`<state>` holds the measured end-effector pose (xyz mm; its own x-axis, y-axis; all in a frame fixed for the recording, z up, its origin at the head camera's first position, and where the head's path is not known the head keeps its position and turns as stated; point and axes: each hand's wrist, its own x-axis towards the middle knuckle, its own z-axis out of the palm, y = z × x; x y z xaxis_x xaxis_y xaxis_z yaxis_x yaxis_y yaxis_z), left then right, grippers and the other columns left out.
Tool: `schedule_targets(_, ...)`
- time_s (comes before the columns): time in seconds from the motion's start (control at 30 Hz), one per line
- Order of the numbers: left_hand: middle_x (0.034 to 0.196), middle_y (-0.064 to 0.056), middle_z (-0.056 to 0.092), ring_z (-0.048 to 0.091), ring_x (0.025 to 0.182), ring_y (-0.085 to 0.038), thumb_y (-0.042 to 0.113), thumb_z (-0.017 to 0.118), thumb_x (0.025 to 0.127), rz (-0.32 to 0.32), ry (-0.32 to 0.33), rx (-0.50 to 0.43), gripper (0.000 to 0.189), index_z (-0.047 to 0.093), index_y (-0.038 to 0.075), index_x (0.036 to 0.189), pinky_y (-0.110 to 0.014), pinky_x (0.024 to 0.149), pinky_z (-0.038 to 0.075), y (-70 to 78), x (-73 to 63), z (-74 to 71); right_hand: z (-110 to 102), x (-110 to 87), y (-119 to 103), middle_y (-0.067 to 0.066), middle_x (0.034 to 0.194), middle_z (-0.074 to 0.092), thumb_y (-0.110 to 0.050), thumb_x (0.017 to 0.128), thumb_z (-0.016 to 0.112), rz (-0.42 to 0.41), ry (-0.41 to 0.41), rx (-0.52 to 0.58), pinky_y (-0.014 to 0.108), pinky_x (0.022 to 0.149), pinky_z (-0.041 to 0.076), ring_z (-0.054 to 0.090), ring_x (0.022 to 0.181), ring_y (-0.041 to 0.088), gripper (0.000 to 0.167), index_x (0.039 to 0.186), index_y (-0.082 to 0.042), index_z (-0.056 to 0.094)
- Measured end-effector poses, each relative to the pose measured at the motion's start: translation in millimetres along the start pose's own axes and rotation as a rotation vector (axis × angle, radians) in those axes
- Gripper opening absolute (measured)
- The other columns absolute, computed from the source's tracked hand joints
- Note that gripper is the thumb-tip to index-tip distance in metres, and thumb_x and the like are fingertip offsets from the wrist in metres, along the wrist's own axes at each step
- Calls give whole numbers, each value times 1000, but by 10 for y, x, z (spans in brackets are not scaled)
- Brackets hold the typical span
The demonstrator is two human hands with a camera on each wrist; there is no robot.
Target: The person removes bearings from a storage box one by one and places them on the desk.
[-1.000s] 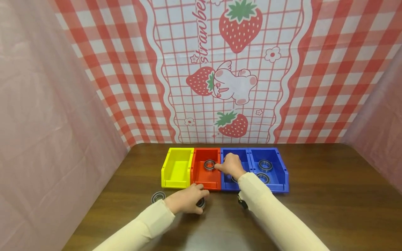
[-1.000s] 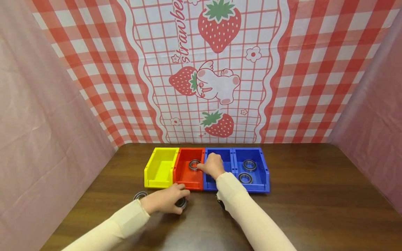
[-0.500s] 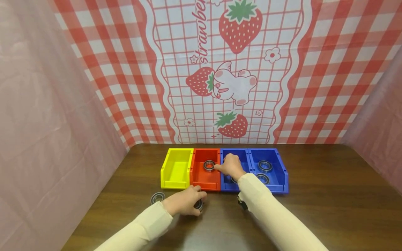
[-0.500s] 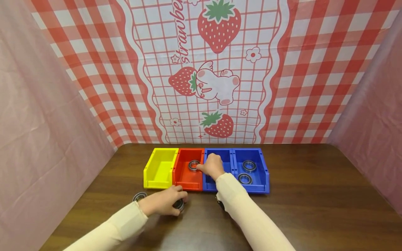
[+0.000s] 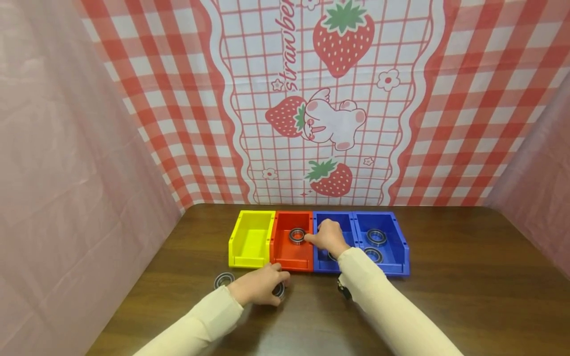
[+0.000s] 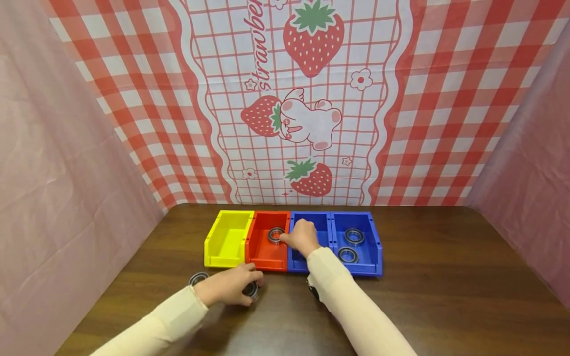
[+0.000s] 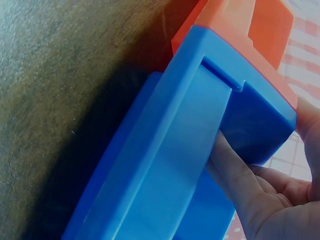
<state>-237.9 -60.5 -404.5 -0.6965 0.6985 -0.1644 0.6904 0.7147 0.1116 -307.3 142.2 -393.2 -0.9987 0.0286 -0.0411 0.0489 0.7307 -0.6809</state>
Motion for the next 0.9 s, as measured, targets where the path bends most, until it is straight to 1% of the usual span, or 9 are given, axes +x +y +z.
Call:
schedule_targets(0.2, 96, 0, 57, 50, 80, -7, 21, 77, 77, 6, -4, 7, 29, 64, 16, 102, -19, 73, 48, 14, -24, -10, 15, 1, 4, -3, 47, 28, -27, 81, 74, 9, -5, -11, 21, 40, 25, 31, 40, 12, 48, 52, -13, 38)
schedule_targets(0.5, 93, -1, 57, 50, 79, -7, 20, 78, 76, 34, 24, 13, 29, 64, 15, 100, -18, 71, 46, 40, -35, -13, 0, -2, -6, -3, 46, 30, -28, 81, 74, 6, -3, -15, 21, 41, 26, 33, 40, 12, 48, 51, -12, 40)
schedule_targets(0.63, 93, -1, 57, 50, 79, -7, 21, 78, 76, 38, 29, 17, 29, 64, 15, 101, -17, 70, 46, 40, -26, -4, -2, -2, -6, -4, 46, 29, -28, 81, 73, 2, -1, -23, 21, 41, 26, 32, 40, 11, 48, 51, -12, 39)
schedule_targets(0.73, 94, -1, 58, 51, 79, -7, 21, 77, 76, 34, 26, 14, 30, 63, 15, 102, -17, 70, 46, 40, -21, 3, 1, 2, -2, -4, 46, 29, -28, 81, 73, 4, -3, -26, 21, 40, 25, 31, 40, 11, 48, 51, -13, 39)
schedule_targets(0.9, 97, 0, 59, 53, 84, -8, 25, 78, 76, 6, 31, 17, 38, 61, 15, 108, -20, 76, 49, 50, -14, 2, 3, 0, -6, -3, 47, 30, -28, 81, 74, 4, -4, -26, 21, 41, 26, 32, 40, 11, 47, 51, -12, 40)
